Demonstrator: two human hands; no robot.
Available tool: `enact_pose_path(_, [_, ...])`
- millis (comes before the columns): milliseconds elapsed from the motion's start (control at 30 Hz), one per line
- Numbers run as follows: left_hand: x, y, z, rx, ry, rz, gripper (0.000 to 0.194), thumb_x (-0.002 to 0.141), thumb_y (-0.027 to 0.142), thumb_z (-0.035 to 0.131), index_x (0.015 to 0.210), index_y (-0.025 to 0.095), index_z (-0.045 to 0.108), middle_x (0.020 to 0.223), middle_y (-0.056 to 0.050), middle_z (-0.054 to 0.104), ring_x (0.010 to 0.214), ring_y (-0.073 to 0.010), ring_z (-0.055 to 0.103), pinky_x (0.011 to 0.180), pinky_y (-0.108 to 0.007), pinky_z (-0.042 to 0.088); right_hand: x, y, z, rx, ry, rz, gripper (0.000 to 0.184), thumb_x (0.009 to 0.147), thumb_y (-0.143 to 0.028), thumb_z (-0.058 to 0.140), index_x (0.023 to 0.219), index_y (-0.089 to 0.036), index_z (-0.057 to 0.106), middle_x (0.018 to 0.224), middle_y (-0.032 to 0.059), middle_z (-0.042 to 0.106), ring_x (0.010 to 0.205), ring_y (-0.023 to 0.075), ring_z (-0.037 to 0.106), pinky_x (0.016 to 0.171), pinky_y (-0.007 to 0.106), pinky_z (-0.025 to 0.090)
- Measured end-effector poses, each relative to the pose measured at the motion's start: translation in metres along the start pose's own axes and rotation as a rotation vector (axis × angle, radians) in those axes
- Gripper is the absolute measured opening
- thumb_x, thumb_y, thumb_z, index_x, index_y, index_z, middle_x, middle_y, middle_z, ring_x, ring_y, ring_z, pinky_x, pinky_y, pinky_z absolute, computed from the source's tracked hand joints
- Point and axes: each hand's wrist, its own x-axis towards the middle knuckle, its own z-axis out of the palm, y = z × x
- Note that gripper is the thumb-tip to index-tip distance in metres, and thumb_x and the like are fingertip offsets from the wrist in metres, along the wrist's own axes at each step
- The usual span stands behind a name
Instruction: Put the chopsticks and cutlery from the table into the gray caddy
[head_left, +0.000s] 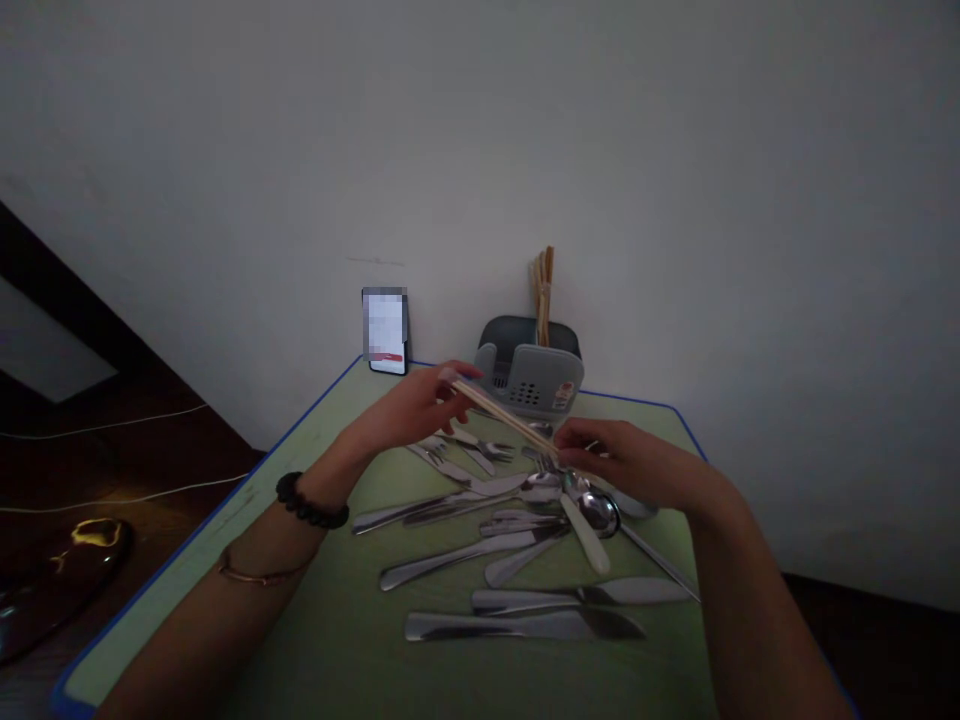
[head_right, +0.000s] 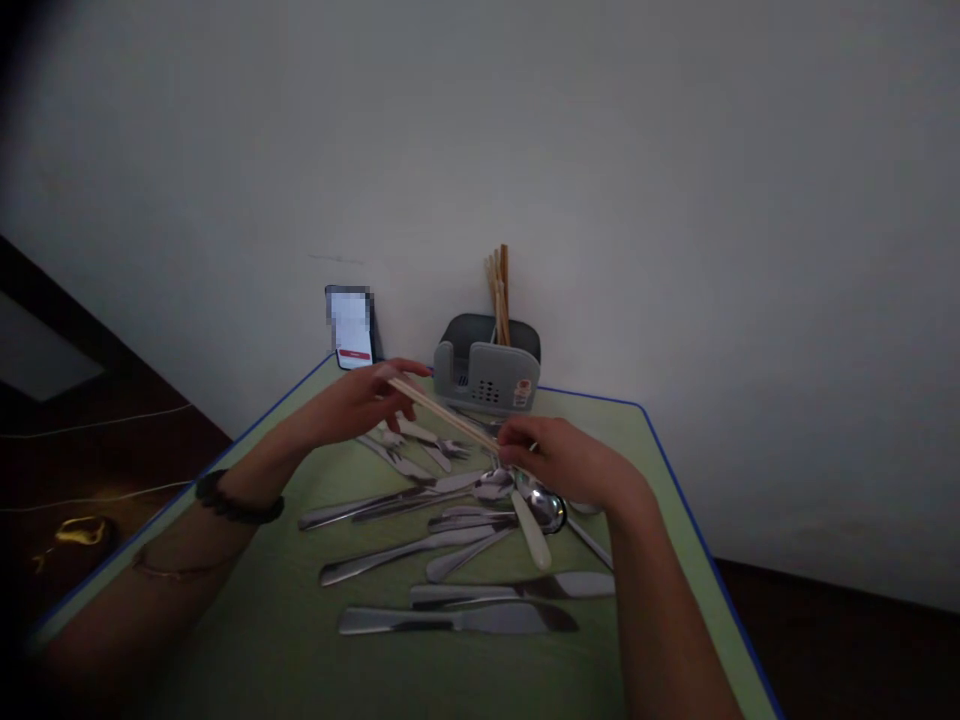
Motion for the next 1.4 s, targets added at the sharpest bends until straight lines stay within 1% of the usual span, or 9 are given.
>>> enact_pose_path(67, [0.003, 0.009, 0.003, -0.166, 0.033, 0.063, 0.033, 0.087, 0.037, 0.049, 0.109, 0.013, 0.055, 0.082, -0.004, 0.064, 0.071, -0.0134, 0.064, 0.055, -0.023, 0.055, -0.004, -0.003, -0.002, 0.033, -0.038, -0.018, 0.019, 0.087, -0.034, 0.046, 0.081, -0.019, 0.056, 0.077, 0.0024, 0.062, 0.069, 0.0153, 0.054, 0.063, 0.026, 0.04])
enact_pose_path(267, [0.019, 0.046, 0.001, -0.262, -0.18, 0.11, 0.024, 0.08, 0.03, 0.061, 0.098, 0.014, 0.06, 0.079, -0.002, 0.065, 0.077, -0.015, 0.065, 0.059, -0.024, 0.058, -0.014, -0.007, -0.009, 0.044, 0.026, 0.008, 0.014, 0.088, -0.028, 0.046, 0.084, -0.019, 0.054, 0.079, 0.0024, 0.064, 0.068, 0.015, 0.054, 0.06, 0.025, 0.039])
enact_pose_path(433, [0.025, 0.06, 0.017, -0.392, 0.08, 0.144, 0.019, 0.082, 0.031, 0.057, 0.087, 0.013, 0.057, 0.084, -0.003, 0.066, 0.074, -0.0141, 0.065, 0.054, -0.022, 0.056, -0.018, -0.006, -0.012, 0.016, 0.001, 0.042, 0.01, 0.086, -0.027, 0.05, 0.081, -0.019, 0.054, 0.074, 0.0016, 0.061, 0.065, 0.0146, 0.053, 0.056, 0.024, 0.038])
enact_pose_path(500, [0.024, 0.062, 0.024, -0.401, 0.081, 0.167, 0.017, 0.08, 0.029, 0.059, 0.087, 0.013, 0.056, 0.087, -0.004, 0.067, 0.076, -0.0145, 0.065, 0.055, -0.022, 0.056, -0.017, -0.007, -0.011, 0.008, -0.02, 0.05, 0.008, 0.084, -0.025, 0.052, 0.08, -0.019, 0.054, 0.074, 0.0015, 0.062, 0.064, 0.0144, 0.053, 0.056, 0.024, 0.038])
enact_pose_path(733, [0.023, 0.06, 0.027, -0.301, 0.167, 0.121, 0.02, 0.08, 0.033, 0.061, 0.084, 0.013, 0.061, 0.083, -0.004, 0.07, 0.072, -0.0141, 0.066, 0.057, -0.022, 0.056, -0.011, -0.01, -0.007, -0.02, -0.034, 0.062, 0.008, 0.082, -0.023, 0.055, 0.076, -0.018, 0.055, 0.071, 0.0019, 0.062, 0.063, 0.0144, 0.052, 0.054, 0.023, 0.038])
enact_pose_path(900, [0.026, 0.055, 0.033, -0.272, 0.054, 0.1, 0.021, 0.076, 0.034, 0.067, 0.074, 0.014, 0.061, 0.069, -0.001, 0.067, 0.056, -0.0103, 0.062, 0.054, -0.021, 0.053, -0.011, -0.013, -0.004, 0.0, 0.023, 0.015, 0.015, 0.086, -0.028, 0.051, 0.082, -0.018, 0.06, 0.078, 0.0029, 0.064, 0.071, 0.0157, 0.056, 0.06, 0.024, 0.04])
enact_pose_path(1000, [0.024, 0.057, 0.034, -0.265, 0.006, 0.103, 0.021, 0.077, 0.035, 0.066, 0.073, 0.015, 0.061, 0.069, 0.0, 0.066, 0.055, -0.0095, 0.061, 0.051, -0.02, 0.051, -0.012, -0.015, -0.004, -0.004, -0.002, -0.011, 0.021, 0.088, -0.032, 0.048, 0.083, -0.018, 0.062, 0.072, 0.001, 0.061, 0.066, 0.0143, 0.054, 0.057, 0.023, 0.038])
enact_pose_path(1300, [0.016, 0.06, 0.026, -0.18, 0.001, 0.099, 0.02, 0.083, 0.031, 0.051, 0.079, 0.016, 0.063, 0.071, 0.0, 0.065, 0.062, -0.0105, 0.06, 0.054, -0.02, 0.051, -0.013, -0.024, -0.006, 0.042, -0.021, -0.017, 0.017, 0.086, -0.032, 0.053, 0.081, -0.017, 0.06, 0.07, 0.0005, 0.063, 0.063, 0.013, 0.055, 0.055, 0.023, 0.037])
enact_pose_path(1400, [0.015, 0.056, 0.026, -0.08, 0.032, 0.1, 0.019, 0.082, 0.029, 0.05, 0.077, 0.016, 0.062, 0.071, 0.001, 0.064, 0.063, -0.0108, 0.059, 0.054, -0.019, 0.049, -0.012, -0.028, -0.006, 0.097, 0.046, -0.024, 0.02, 0.09, -0.029, 0.047, 0.078, -0.017, 0.058, 0.07, 0.0013, 0.063, 0.063, 0.0129, 0.056, 0.058, 0.023, 0.039])
